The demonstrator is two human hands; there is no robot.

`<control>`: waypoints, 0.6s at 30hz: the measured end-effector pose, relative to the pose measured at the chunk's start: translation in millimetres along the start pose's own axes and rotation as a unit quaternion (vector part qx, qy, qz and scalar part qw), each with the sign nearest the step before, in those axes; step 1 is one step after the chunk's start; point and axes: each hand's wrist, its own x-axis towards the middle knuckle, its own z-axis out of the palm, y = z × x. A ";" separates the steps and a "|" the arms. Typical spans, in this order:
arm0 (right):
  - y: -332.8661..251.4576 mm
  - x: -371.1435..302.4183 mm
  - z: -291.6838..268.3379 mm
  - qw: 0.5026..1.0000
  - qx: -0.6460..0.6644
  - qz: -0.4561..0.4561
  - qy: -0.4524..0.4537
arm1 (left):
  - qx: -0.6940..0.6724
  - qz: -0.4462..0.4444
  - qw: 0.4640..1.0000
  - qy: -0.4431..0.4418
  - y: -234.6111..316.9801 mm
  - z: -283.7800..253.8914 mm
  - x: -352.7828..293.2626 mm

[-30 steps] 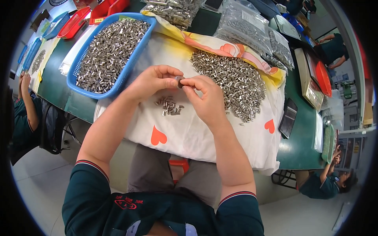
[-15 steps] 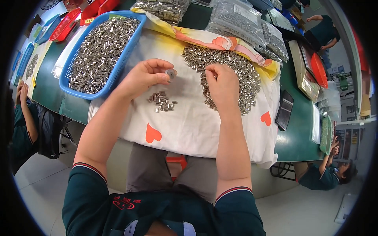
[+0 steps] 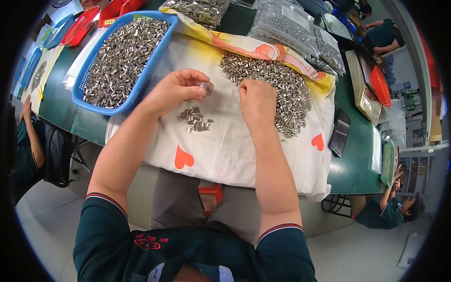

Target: The recorder is inspecting and assembling small metal hardware components at a manufacturing workbench.

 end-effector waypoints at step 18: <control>-37.2 -14.2 -13.0 0.934 0.351 0.024 -0.069 | 0.025 0.000 0.999 -0.024 -3.4 3.0 -0.7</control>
